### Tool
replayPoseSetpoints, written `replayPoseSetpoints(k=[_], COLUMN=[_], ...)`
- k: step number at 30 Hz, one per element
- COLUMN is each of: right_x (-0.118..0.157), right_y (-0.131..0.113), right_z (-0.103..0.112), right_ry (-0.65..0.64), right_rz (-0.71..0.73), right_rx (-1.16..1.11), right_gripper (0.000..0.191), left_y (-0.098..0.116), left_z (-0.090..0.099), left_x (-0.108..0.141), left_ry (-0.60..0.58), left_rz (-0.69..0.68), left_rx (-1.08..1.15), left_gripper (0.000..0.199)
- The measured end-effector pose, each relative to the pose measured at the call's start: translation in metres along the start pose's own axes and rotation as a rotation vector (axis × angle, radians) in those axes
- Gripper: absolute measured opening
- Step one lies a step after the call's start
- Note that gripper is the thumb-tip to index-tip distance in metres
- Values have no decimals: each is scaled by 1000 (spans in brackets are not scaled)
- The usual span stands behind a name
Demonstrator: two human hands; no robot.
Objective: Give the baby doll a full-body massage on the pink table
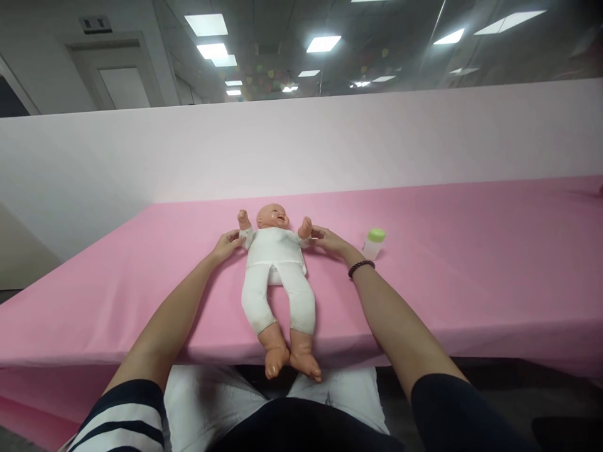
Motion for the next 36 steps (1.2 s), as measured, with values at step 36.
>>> replayPoseSetpoints(k=[36], right_x=[-12], right_y=[4], right_z=[-11], right_ry=[-53], right_rz=[-111], right_rx=[-305], right_gripper=[51], left_y=[-27], left_z=[10], left_x=[-7], left_ry=[179], left_rz=[98], left_rx=[153], left_gripper=[67])
Point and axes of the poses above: each hand's wrist, its own x-axis away from the middle knuckle, its own z-axis out of the back of the hand, y = z × x, the point moved 5 cm from there along -x, towards the middle knuckle, and after that the axes turned 14 degrees about -z, right-handed, at the moved point
